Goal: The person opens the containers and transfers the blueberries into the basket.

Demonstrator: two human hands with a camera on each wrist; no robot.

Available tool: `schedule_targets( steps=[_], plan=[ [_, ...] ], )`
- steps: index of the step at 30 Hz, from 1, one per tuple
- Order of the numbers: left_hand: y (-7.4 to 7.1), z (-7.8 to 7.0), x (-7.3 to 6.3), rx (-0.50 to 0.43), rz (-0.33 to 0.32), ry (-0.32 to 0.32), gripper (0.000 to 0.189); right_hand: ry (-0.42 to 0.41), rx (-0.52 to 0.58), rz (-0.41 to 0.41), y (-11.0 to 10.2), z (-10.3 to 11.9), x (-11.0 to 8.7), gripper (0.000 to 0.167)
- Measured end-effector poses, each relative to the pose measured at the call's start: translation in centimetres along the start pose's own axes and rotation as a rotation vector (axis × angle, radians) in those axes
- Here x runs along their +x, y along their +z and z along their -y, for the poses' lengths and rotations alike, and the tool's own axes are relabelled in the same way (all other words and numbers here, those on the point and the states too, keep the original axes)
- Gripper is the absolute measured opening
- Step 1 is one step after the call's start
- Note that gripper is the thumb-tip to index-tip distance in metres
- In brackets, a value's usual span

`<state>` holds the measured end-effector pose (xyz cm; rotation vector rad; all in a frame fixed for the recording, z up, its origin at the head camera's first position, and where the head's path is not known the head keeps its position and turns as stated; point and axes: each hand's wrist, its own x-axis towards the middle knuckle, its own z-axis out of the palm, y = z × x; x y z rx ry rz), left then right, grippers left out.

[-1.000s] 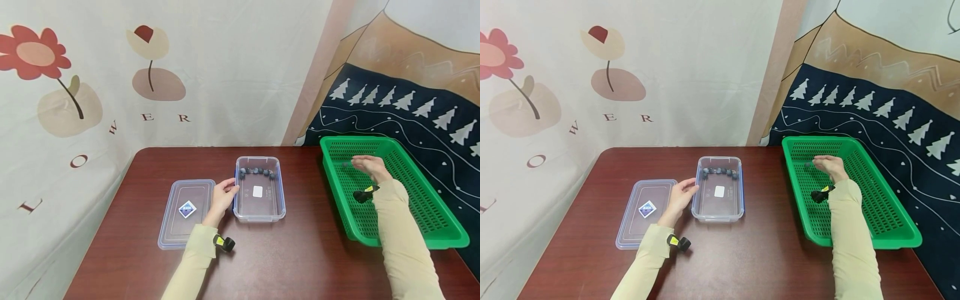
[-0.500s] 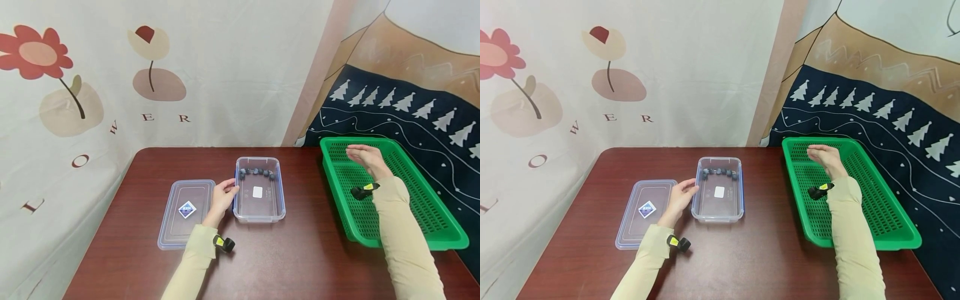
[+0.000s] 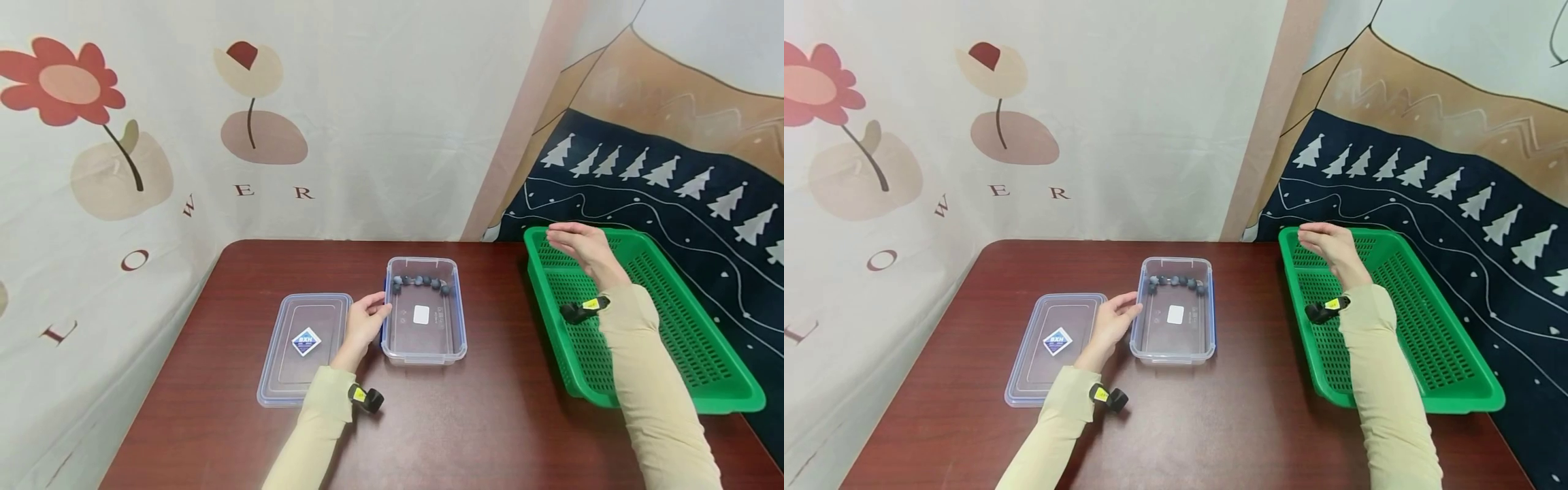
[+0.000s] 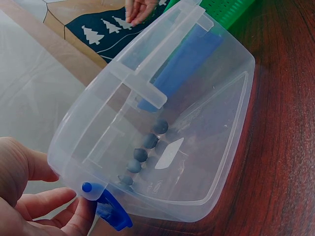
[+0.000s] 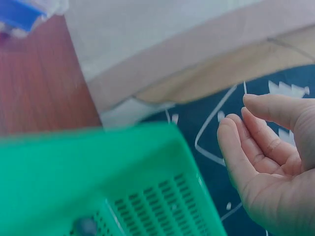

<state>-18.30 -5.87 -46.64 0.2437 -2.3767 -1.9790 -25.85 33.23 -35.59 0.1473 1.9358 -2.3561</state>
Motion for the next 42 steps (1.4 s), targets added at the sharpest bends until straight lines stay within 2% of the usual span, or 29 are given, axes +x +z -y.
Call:
schedule_targets(
  steps=[11, 16, 26, 33, 42],
  plan=[
    [-0.1, 0.0, 0.0, 0.004, 0.004, -0.002, 0.032, -0.041, -0.044, 0.061, 4.8, 0.2, 0.4, 0.016],
    [-0.1, 0.0, 0.0, 0.004, 0.004, 0.003, 0.031, -0.049, -0.096, 0.089, 7.2, -0.1, 0.4, 0.013],
    [0.0, 0.1, 0.0, -0.002, 0.006, 0.005, 0.031, -0.057, -0.124, 0.154, 11.2, -1.0, 0.7, 0.013],
    [0.0, 0.1, 0.1, 0.0, 0.004, 0.005, 0.031, -0.048, -0.181, 0.191, 13.7, -2.0, 0.8, 0.024],
    [0.1, 0.3, 0.3, -0.012, 0.005, 0.009, 0.032, -0.055, -0.188, 0.226, 17.1, -4.1, 1.0, 0.033]
  ],
)
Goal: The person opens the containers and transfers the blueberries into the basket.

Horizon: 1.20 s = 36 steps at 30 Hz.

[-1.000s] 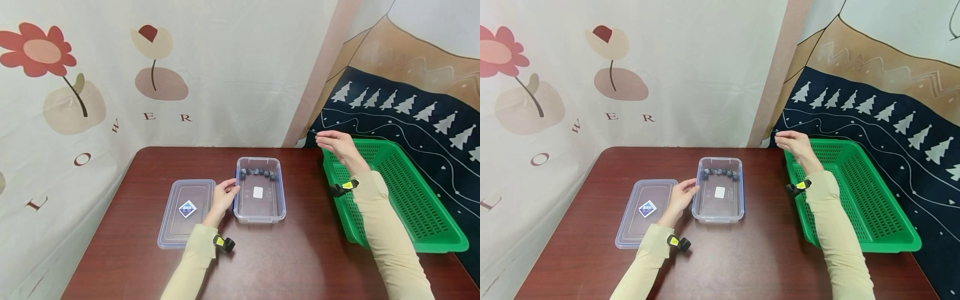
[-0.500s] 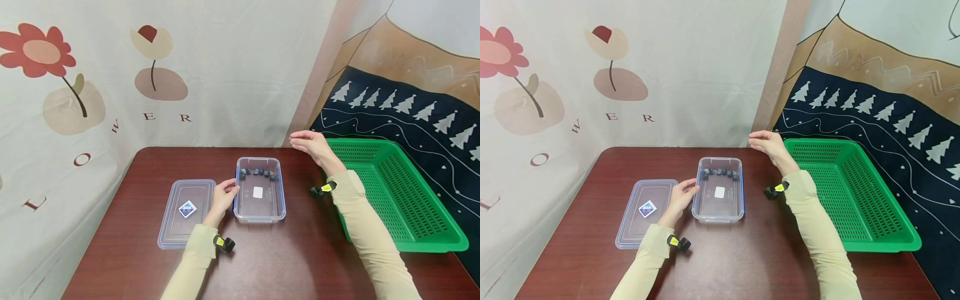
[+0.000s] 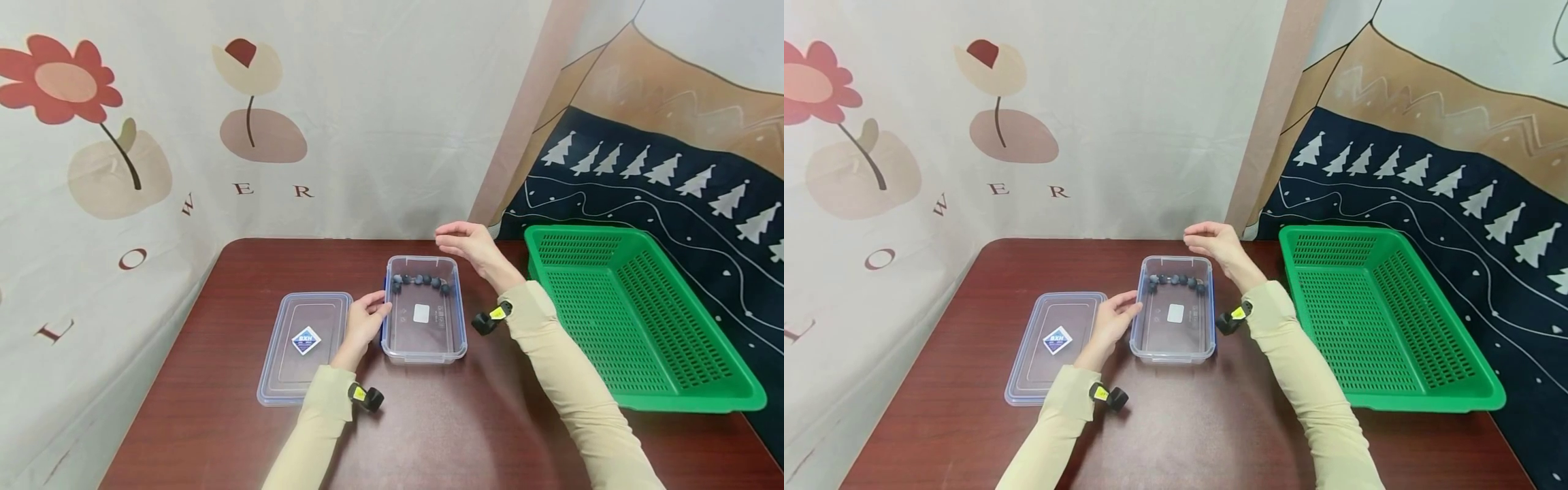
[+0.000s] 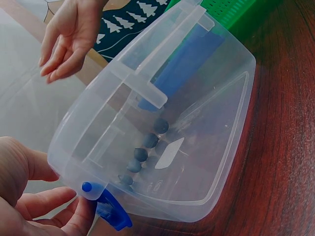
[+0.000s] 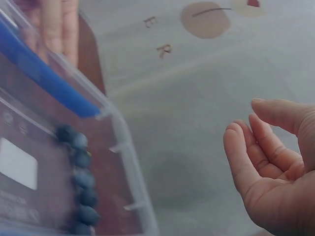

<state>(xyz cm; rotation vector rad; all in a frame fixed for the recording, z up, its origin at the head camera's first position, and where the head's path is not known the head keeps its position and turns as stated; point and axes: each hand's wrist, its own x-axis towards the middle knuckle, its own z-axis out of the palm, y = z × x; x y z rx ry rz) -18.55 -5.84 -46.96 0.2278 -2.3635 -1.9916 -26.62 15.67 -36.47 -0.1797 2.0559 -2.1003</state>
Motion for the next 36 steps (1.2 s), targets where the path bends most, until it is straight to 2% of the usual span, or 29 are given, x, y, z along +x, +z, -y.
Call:
schedule_targets(
  steps=[7, 15, 23, 36],
  plan=[
    [0.0, 0.1, 0.0, 0.013, 0.002, -0.002, 0.031, 0.009, -0.062, 0.004, 2.9, -1.9, 0.9, 0.029],
    [0.0, -0.1, -0.1, -0.004, 0.001, -0.001, 0.031, 0.051, -0.105, 0.062, 4.6, -4.6, 2.2, 0.029],
    [-0.1, -0.2, 0.0, 0.013, 0.008, -0.026, 0.032, 0.098, -0.226, 0.056, 5.5, -6.5, 3.0, 0.024],
    [-0.1, 0.0, 0.0, -0.019, 0.009, 0.003, 0.031, 0.168, -0.295, 0.057, 6.3, -8.5, 3.5, 0.023]
  ],
)
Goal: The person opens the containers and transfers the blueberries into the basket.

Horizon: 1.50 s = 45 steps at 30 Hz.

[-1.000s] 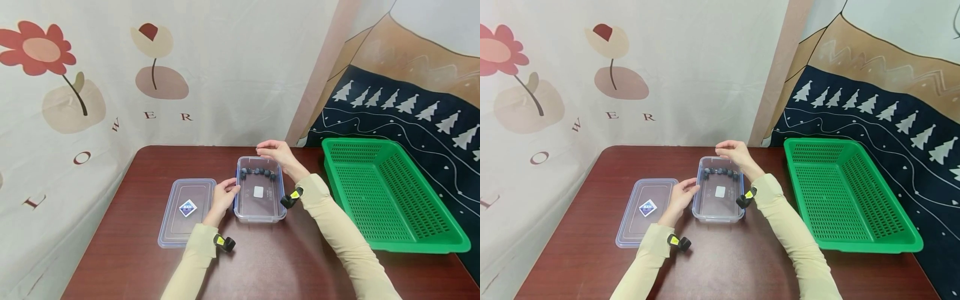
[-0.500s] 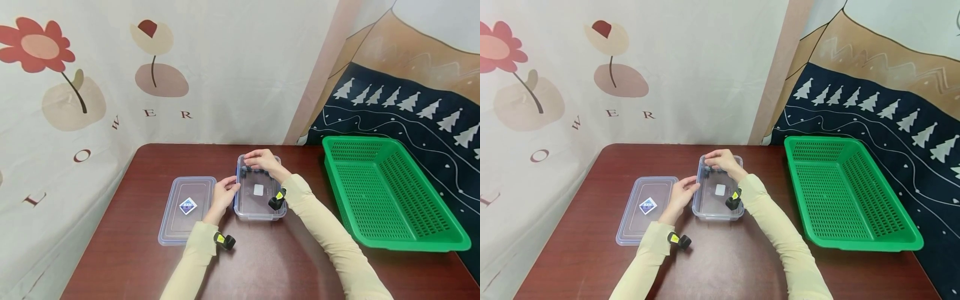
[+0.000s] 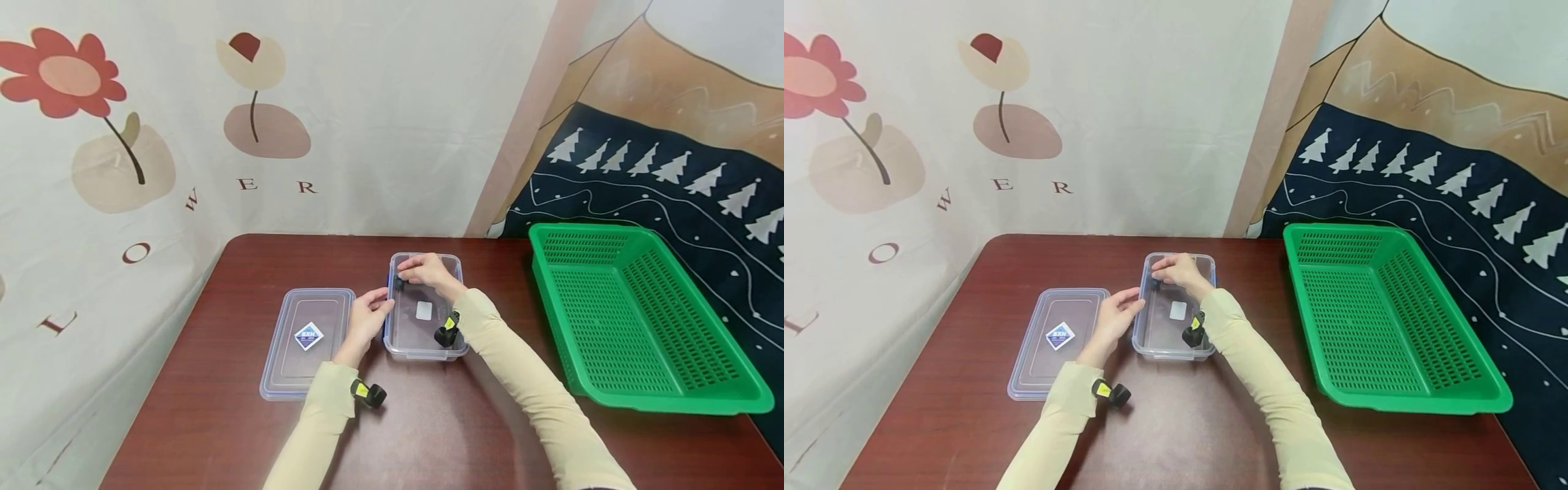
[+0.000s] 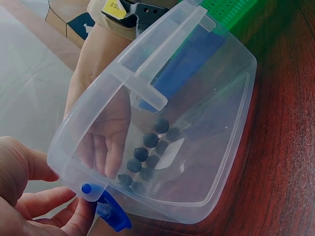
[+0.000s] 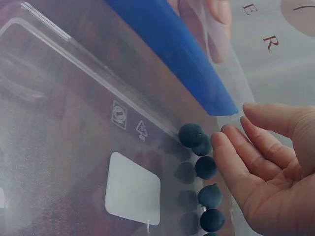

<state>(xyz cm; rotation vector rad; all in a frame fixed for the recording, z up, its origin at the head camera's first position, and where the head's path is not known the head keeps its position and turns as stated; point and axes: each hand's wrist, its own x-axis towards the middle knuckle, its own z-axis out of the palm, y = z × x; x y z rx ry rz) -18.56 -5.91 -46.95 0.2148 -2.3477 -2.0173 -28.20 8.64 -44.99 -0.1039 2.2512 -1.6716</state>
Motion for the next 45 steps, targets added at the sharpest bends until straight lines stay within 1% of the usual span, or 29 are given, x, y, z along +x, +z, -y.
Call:
schedule_targets(
  steps=[4, 10, 13, 16, 19, 22, 25, 34, 38, 42, 45],
  plan=[
    [0.0, -0.1, -0.1, -0.006, -0.002, -0.005, 0.031, 0.011, -0.03, 0.001, 0.3, -0.2, 0.0, 0.023],
    [0.0, -0.1, -0.1, 0.003, -0.003, -0.017, 0.031, 0.0, -0.055, -0.044, 0.5, -0.4, -0.1, 0.02],
    [0.0, -0.1, -0.2, 0.004, -0.004, -0.021, 0.032, -0.008, -0.105, -0.066, 0.6, -0.5, -0.1, 0.017],
    [0.0, -0.1, -0.2, 0.004, -0.006, -0.021, 0.031, 0.005, -0.162, -0.071, 0.6, -0.7, -0.1, 0.014],
    [0.1, -0.1, -0.2, 0.001, -0.007, -0.02, 0.031, 0.026, -0.194, -0.066, 0.7, -0.9, 0.0, 0.013],
    [0.1, -0.2, -0.2, -0.001, -0.008, -0.023, 0.031, 0.042, -0.199, -0.059, 0.8, -1.2, 0.2, 0.013],
    [0.1, -0.2, -0.3, -0.004, -0.01, -0.024, 0.031, 0.038, -0.209, -0.044, 0.9, -1.3, 0.2, 0.013],
    [0.1, -0.3, -0.3, -0.001, -0.009, -0.021, 0.031, 0.007, -0.34, -0.043, 1.3, -1.1, 0.0, 0.013],
    [0.1, -0.2, -0.2, -0.003, -0.012, -0.018, 0.031, 0.009, -0.353, -0.037, 1.4, -0.9, 0.0, 0.014],
    [0.1, -0.2, -0.1, -0.009, -0.015, -0.01, 0.031, -0.017, -0.385, -0.03, 1.5, -1.0, 0.2, 0.014],
    [0.1, -0.2, -0.1, -0.008, -0.014, -0.007, 0.031, -0.019, -0.395, -0.015, 1.5, -1.1, 0.3, 0.013]
  ],
)
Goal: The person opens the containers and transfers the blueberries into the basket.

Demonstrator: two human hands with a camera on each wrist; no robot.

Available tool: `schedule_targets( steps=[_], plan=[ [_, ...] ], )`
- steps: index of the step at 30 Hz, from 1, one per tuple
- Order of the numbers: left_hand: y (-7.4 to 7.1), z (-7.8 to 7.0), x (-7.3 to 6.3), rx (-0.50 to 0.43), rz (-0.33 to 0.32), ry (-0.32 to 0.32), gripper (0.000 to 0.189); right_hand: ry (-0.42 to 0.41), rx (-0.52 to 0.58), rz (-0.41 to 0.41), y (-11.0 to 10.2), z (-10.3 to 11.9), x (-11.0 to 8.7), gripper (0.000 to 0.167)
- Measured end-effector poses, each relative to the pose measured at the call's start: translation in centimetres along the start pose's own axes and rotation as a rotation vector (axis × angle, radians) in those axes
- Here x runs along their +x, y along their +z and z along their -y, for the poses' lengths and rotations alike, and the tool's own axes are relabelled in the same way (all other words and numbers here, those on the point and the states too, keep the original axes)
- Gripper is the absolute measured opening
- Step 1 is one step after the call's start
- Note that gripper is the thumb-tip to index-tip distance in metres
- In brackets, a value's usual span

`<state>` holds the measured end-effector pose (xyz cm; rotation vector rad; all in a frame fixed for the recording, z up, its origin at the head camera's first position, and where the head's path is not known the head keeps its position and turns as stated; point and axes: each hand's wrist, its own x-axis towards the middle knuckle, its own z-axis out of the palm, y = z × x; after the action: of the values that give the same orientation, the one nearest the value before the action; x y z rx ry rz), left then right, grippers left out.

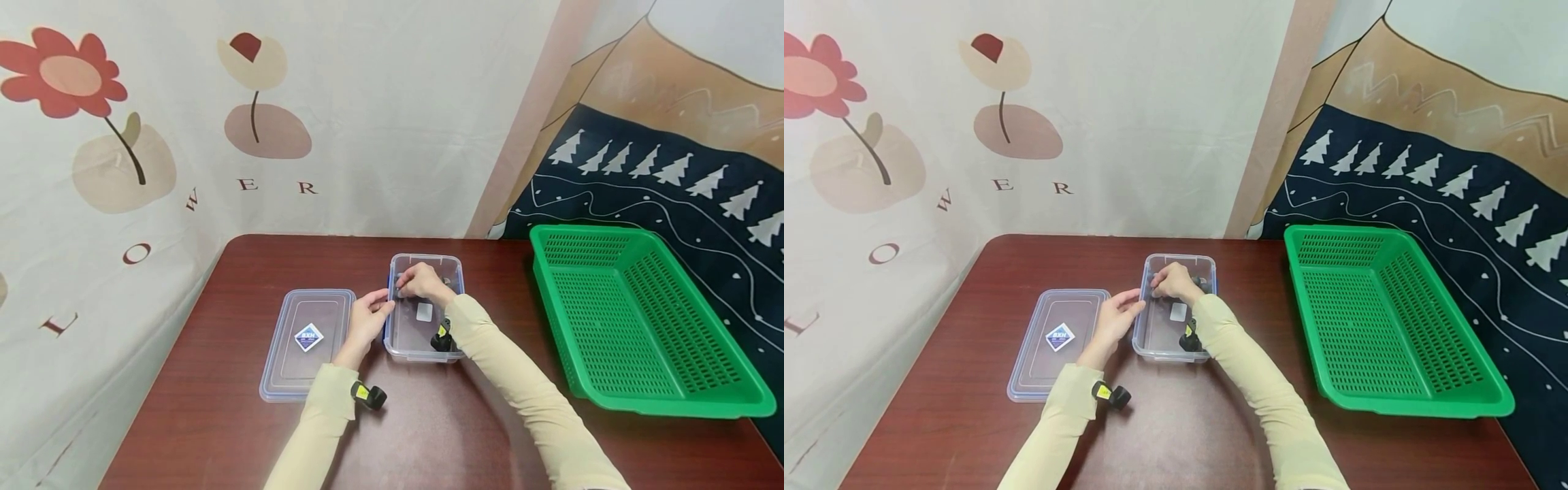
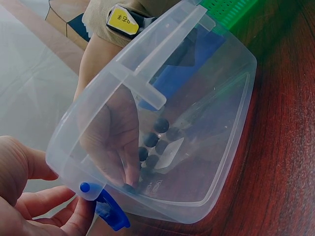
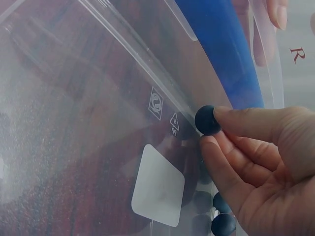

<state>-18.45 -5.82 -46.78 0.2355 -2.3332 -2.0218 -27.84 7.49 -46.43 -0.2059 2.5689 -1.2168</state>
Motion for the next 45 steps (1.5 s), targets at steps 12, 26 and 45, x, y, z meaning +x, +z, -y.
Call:
schedule_targets(
  steps=[12, 26, 45],
  plan=[
    [0.0, 0.1, 0.0, 0.001, 0.001, 0.007, 0.031, 0.024, 0.02, 0.038, -0.1, 0.2, -0.1, 0.013],
    [0.0, 0.0, 0.0, 0.003, -0.002, 0.002, 0.031, -0.009, 0.141, 0.022, -2.2, 0.9, -0.6, 0.015],
    [0.0, 0.2, 0.0, -0.008, -0.006, 0.006, 0.031, -0.011, 0.286, -0.019, -8.4, 2.9, -3.7, 0.024]
  ],
)
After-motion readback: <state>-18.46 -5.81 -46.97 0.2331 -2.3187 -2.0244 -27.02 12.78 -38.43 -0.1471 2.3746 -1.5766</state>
